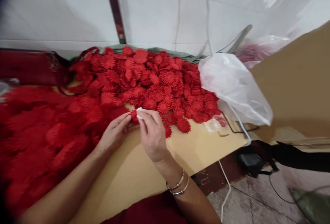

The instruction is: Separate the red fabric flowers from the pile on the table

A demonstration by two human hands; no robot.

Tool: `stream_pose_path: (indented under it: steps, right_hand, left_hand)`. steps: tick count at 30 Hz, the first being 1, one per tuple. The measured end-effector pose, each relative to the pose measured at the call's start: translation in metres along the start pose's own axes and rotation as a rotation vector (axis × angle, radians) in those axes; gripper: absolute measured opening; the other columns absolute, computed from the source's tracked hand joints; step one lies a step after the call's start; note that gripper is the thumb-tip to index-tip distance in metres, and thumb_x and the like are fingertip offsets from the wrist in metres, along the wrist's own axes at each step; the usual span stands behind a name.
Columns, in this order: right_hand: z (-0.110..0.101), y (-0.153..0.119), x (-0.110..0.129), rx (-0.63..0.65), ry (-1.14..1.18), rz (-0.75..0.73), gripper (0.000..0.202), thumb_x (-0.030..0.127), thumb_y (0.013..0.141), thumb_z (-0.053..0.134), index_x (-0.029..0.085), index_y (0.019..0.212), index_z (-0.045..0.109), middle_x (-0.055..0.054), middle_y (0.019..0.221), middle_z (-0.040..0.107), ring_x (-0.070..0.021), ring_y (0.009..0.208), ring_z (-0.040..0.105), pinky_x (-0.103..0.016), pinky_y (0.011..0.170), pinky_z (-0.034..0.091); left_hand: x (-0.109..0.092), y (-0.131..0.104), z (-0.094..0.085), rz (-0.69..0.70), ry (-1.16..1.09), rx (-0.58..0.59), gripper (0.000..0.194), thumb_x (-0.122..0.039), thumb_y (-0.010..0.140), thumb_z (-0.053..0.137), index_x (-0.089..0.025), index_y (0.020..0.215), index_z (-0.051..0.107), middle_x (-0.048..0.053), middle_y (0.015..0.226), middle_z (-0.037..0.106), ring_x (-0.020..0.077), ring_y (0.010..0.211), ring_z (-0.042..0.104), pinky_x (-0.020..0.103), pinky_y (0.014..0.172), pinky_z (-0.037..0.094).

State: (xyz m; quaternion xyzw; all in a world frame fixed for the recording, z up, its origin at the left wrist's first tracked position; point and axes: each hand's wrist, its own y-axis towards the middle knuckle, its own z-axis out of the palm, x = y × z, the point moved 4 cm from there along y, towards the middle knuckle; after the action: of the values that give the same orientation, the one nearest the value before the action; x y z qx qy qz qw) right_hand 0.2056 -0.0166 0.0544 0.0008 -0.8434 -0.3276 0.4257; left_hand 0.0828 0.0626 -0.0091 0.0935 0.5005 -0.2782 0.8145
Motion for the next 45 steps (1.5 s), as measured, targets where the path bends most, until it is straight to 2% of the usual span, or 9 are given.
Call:
stream_pose_path:
  steps: [4, 8, 13, 17, 22, 26, 31, 35, 45]
  right_hand:
    - [0.006, -0.002, -0.003, 0.142, -0.006, -0.021, 0.025, 0.017, 0.102, 0.054, 0.023, 0.118, 0.072, -0.009, 0.113, 0.070, -0.0199, 0.110, 0.070, -0.039, 0.102, 0.059]
    - [-0.001, -0.001, -0.002, -0.006, -0.025, 0.004, 0.026, 0.018, 0.102, 0.055, 0.024, 0.122, 0.070, -0.010, 0.116, 0.069, -0.0211, 0.113, 0.068, -0.043, 0.104, 0.058]
    - [0.012, -0.002, 0.000, 0.152, -0.038, -0.068, 0.027, 0.017, 0.103, 0.053, 0.025, 0.122, 0.070, -0.010, 0.115, 0.071, -0.0209, 0.112, 0.070, -0.041, 0.103, 0.059]
    - [0.009, -0.004, 0.001, 0.002, -0.071, -0.088, 0.027, 0.016, 0.102, 0.055, 0.022, 0.124, 0.069, -0.012, 0.116, 0.070, -0.0211, 0.113, 0.069, -0.042, 0.104, 0.059]
    - [0.013, -0.004, 0.002, 0.153, -0.056, -0.100, 0.028, 0.016, 0.103, 0.052, 0.023, 0.122, 0.071, -0.011, 0.117, 0.071, -0.0213, 0.114, 0.069, -0.042, 0.105, 0.059]
    - [0.001, -0.002, 0.000, -0.002, -0.081, -0.055, 0.027, 0.018, 0.102, 0.054, 0.024, 0.124, 0.069, -0.011, 0.115, 0.068, -0.0220, 0.112, 0.068, -0.043, 0.103, 0.059]
    - [0.003, -0.002, -0.006, 0.162, -0.064, -0.028, 0.024, 0.017, 0.102, 0.052, 0.023, 0.116, 0.071, -0.010, 0.112, 0.070, -0.0218, 0.108, 0.070, -0.043, 0.101, 0.060]
    - [-0.002, -0.001, -0.003, 0.011, -0.083, -0.025, 0.024, 0.019, 0.102, 0.054, 0.024, 0.119, 0.070, -0.010, 0.112, 0.069, -0.0220, 0.108, 0.069, -0.044, 0.100, 0.060]
    - [0.015, -0.008, -0.002, 0.088, -0.104, -0.101, 0.030, 0.018, 0.104, 0.050, 0.022, 0.127, 0.069, -0.012, 0.119, 0.070, -0.0225, 0.115, 0.068, -0.045, 0.104, 0.058]
  left_hand:
    - [0.001, 0.001, 0.001, -0.016, -0.042, 0.037, 0.030, -0.043, 0.086, 0.077, -0.018, 0.102, 0.075, 0.009, 0.116, 0.079, 0.0306, 0.121, 0.069, 0.050, 0.108, 0.054]
    - [0.002, 0.001, -0.001, -0.025, -0.040, 0.036, 0.035, -0.044, 0.087, 0.075, -0.018, 0.111, 0.075, 0.009, 0.122, 0.077, 0.0314, 0.120, 0.069, 0.051, 0.106, 0.056]
    - [0.005, 0.001, 0.000, -0.029, -0.026, 0.086, 0.039, -0.042, 0.088, 0.074, -0.018, 0.119, 0.075, 0.010, 0.129, 0.074, 0.0322, 0.126, 0.066, 0.050, 0.110, 0.052]
    - [0.006, 0.002, -0.001, -0.014, -0.022, 0.082, 0.043, -0.041, 0.088, 0.073, -0.020, 0.124, 0.074, 0.011, 0.131, 0.074, 0.0331, 0.130, 0.064, 0.051, 0.112, 0.051]
    - [0.008, 0.002, -0.002, -0.013, -0.020, 0.099, 0.040, -0.037, 0.089, 0.071, -0.020, 0.125, 0.074, 0.010, 0.133, 0.073, 0.0323, 0.130, 0.064, 0.051, 0.113, 0.050]
    - [0.008, 0.002, -0.004, -0.002, -0.032, 0.057, 0.038, -0.038, 0.089, 0.070, -0.020, 0.123, 0.074, 0.010, 0.137, 0.071, 0.0329, 0.131, 0.063, 0.052, 0.111, 0.052]
    - [0.008, 0.004, -0.004, -0.011, -0.038, 0.052, 0.039, -0.038, 0.086, 0.072, -0.019, 0.120, 0.075, 0.010, 0.137, 0.071, 0.0345, 0.132, 0.062, 0.054, 0.111, 0.051]
    - [0.007, 0.003, -0.003, -0.009, -0.025, 0.055, 0.039, -0.038, 0.087, 0.070, -0.020, 0.122, 0.074, 0.009, 0.135, 0.072, 0.0338, 0.132, 0.062, 0.053, 0.113, 0.050]
    - [0.010, 0.001, -0.006, 0.028, 0.015, 0.090, 0.044, -0.031, 0.091, 0.063, -0.022, 0.133, 0.071, 0.008, 0.139, 0.070, 0.0307, 0.136, 0.059, 0.049, 0.118, 0.045]
